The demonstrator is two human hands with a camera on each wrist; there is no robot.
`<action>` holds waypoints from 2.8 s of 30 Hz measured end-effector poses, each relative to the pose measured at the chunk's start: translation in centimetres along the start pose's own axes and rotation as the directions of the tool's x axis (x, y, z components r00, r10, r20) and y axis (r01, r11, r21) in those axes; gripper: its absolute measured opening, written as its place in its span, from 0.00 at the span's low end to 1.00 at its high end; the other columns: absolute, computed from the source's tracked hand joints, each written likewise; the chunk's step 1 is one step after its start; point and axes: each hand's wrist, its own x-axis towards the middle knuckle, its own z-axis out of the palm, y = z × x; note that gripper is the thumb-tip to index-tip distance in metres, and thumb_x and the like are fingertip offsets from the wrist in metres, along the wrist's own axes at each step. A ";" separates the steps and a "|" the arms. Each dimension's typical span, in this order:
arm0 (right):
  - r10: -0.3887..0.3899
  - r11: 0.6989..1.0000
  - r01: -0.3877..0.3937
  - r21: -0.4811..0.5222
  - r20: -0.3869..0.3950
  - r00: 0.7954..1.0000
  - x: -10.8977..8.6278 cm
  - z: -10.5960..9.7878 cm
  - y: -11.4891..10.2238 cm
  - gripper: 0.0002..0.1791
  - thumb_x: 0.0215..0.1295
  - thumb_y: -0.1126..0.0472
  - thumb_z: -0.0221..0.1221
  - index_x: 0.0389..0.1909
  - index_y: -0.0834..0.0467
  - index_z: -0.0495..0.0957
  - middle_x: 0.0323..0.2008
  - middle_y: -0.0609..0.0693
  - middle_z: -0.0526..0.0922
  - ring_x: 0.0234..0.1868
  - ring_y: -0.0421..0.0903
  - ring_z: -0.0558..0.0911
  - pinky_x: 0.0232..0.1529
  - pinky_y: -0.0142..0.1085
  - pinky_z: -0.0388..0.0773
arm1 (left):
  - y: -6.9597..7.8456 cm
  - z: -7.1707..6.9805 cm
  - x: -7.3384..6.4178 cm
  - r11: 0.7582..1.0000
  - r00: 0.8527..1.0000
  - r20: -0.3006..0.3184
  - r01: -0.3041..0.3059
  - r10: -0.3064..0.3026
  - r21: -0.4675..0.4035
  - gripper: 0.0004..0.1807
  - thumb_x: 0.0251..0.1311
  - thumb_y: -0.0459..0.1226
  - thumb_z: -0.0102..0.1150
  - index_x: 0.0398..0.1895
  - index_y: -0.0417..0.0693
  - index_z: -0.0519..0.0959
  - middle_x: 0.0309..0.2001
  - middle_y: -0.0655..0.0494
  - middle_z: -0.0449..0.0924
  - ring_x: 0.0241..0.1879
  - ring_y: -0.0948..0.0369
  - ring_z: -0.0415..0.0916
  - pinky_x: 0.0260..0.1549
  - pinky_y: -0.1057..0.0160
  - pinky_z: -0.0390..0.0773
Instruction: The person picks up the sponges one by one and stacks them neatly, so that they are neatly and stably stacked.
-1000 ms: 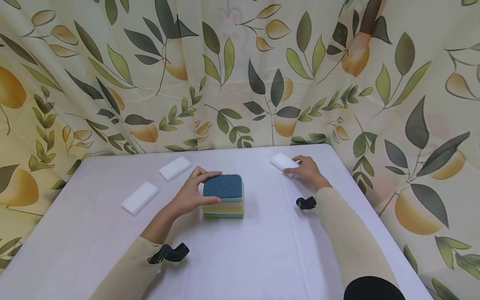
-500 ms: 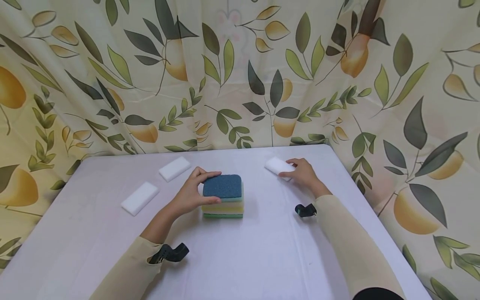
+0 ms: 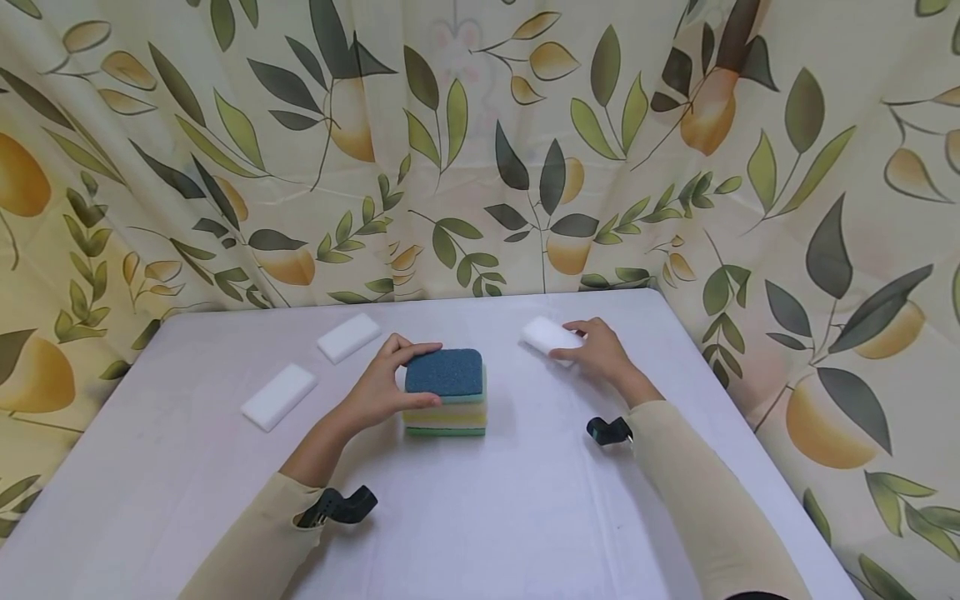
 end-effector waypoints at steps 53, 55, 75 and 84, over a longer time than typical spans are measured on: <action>-0.301 0.953 0.301 0.037 -0.014 0.954 -6.2 -3.5 -9.1 0.37 0.50 0.51 0.75 0.62 0.57 0.76 0.51 0.54 0.74 0.41 0.50 0.70 0.38 0.39 0.71 | -0.1 -0.7 -0.4 1.000 0.999 0.042 -0.021 0.020 0.006 0.40 0.46 0.47 0.78 0.67 0.61 0.73 0.43 0.54 0.61 0.51 0.55 0.63 0.59 0.41 0.65; -0.307 0.951 0.307 0.032 -0.014 0.952 -6.3 -3.6 -9.3 0.37 0.50 0.51 0.75 0.62 0.57 0.76 0.51 0.54 0.74 0.41 0.49 0.70 0.39 0.39 0.71 | -0.1 -0.7 -0.4 1.000 0.999 0.039 -0.021 0.021 0.007 0.40 0.46 0.47 0.78 0.66 0.61 0.73 0.43 0.54 0.62 0.51 0.56 0.64 0.59 0.42 0.66; -0.385 0.922 0.383 0.059 0.022 0.923 -7.3 -3.7 -11.4 0.37 0.48 0.52 0.76 0.61 0.56 0.77 0.53 0.53 0.74 0.45 0.50 0.71 0.44 0.43 0.72 | -0.4 -0.8 -0.2 1.000 1.000 0.029 0.012 -0.012 0.002 0.42 0.43 0.48 0.79 0.66 0.59 0.73 0.44 0.54 0.66 0.55 0.53 0.69 0.59 0.44 0.69; -0.428 0.902 0.425 0.074 0.047 0.902 -7.5 -3.3 -12.6 0.37 0.47 0.52 0.77 0.61 0.55 0.77 0.53 0.51 0.74 0.48 0.48 0.73 0.47 0.44 0.73 | -0.3 -0.9 -0.3 1.000 1.000 0.026 0.010 -0.010 0.000 0.43 0.42 0.47 0.80 0.66 0.58 0.74 0.44 0.53 0.66 0.54 0.53 0.69 0.60 0.44 0.69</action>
